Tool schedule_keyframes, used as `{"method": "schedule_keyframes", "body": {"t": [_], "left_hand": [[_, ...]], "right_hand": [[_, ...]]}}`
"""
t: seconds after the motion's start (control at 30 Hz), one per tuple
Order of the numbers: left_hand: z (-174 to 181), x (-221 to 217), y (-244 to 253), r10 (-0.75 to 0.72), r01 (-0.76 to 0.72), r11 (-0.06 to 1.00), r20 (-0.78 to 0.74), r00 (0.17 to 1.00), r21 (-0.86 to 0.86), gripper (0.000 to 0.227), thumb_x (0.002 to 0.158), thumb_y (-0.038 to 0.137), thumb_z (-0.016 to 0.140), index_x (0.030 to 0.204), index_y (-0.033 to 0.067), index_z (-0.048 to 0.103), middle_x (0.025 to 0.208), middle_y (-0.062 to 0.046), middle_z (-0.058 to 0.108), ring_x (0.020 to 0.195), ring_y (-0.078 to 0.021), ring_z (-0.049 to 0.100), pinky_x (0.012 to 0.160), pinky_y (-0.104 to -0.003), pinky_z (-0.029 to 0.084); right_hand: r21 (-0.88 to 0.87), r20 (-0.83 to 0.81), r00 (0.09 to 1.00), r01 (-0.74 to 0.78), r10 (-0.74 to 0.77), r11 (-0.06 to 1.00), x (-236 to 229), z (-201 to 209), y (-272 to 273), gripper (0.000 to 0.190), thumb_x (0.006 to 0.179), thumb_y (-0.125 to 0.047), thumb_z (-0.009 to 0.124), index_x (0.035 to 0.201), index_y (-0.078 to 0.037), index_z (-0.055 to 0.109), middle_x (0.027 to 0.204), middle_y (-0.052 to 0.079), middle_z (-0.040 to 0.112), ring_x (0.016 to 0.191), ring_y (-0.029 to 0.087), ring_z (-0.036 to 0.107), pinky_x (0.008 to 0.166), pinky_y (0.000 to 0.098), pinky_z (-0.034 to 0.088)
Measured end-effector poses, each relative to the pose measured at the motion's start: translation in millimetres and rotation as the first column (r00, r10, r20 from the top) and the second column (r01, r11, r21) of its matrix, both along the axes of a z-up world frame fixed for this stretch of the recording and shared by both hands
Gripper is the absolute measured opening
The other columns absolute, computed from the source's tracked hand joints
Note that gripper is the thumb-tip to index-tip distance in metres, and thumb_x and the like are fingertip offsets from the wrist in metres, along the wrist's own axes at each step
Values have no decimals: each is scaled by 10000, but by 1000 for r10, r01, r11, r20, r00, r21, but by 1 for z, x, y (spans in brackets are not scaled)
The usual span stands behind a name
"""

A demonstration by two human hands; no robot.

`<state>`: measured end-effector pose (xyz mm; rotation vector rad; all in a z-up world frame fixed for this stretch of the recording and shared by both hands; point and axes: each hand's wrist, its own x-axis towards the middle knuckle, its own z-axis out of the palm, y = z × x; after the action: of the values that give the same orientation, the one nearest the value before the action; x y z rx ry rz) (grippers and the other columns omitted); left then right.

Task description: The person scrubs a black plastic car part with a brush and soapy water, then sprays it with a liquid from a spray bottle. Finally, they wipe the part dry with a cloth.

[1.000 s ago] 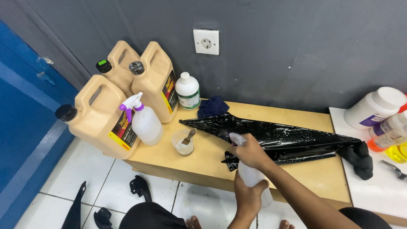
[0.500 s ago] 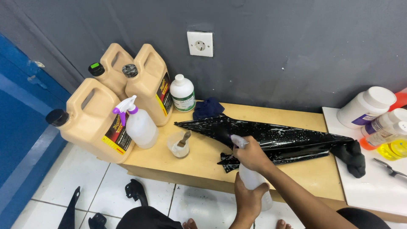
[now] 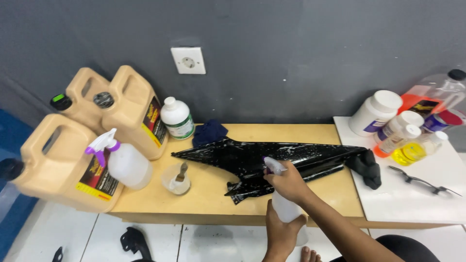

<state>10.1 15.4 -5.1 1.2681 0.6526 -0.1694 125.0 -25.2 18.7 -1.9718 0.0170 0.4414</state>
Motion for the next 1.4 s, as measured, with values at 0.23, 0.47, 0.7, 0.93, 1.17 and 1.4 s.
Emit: {"method": "schedule_keyframes", "body": {"t": [0.23, 0.47, 0.7, 0.93, 1.17, 1.4], "left_hand": [[18, 30, -29, -184, 167, 979, 160, 970, 117, 789, 670, 214, 806, 1403, 187, 513, 1255, -31, 742, 1135, -164, 719, 954, -302, 572], [44, 108, -68, -417, 187, 844, 393, 820, 503, 910, 682, 243, 876, 1466, 65, 449, 1401, -155, 565, 1320, -351, 542, 1053, -488, 482], [69, 207, -113, -638, 320, 673, 305, 707, 667, 900, 729, 297, 863, 1488, 78, 432, 1338, -118, 520, 1329, -312, 519, 1062, -491, 503], [33, 283, -155, -648, 267, 677, 383, 659, 686, 735, 831, 137, 783, 1468, 36, 430, 1276, -170, 543, 1278, -387, 548, 995, -562, 535], [1, 316, -176, -680, 312, 621, 296, 671, 719, 730, 772, 140, 811, 1409, 27, 473, 1238, -163, 593, 1252, -366, 588, 972, -557, 572], [-4, 311, -182, -714, 335, 552, 226, 663, 763, 815, 738, 172, 846, 1427, -3, 447, 1203, -177, 589, 1215, -367, 614, 947, -554, 592]], "right_hand": [[118, 171, 985, -46, 25, 992, 5, 49, -54, 188, 757, -14, 521, 810, -113, 671, 717, -17, 579, 658, 120, 459, 632, 271, 359], [137, 508, 848, 94, -151, 986, 48, 104, -113, 250, 748, -28, 579, 927, -70, 749, 838, 63, 716, 807, 138, 630, 756, 277, 476], [200, 689, 686, 130, -234, 971, 117, 93, -171, 335, 743, 33, 564, 1012, -44, 748, 857, 128, 719, 867, 209, 680, 841, 366, 517], [142, 762, 617, 136, -196, 981, 167, 61, -205, 319, 818, 34, 580, 1087, -63, 723, 950, 109, 726, 973, 181, 644, 918, 383, 486], [133, 752, 626, 163, -206, 978, 202, 22, -227, 313, 829, 58, 580, 1078, -54, 735, 906, 116, 717, 904, 246, 675, 900, 426, 484], [139, 725, 645, 206, -241, 969, 209, -5, -244, 239, 869, 21, 594, 1060, -56, 714, 901, 111, 707, 905, 198, 632, 881, 421, 483]]}}
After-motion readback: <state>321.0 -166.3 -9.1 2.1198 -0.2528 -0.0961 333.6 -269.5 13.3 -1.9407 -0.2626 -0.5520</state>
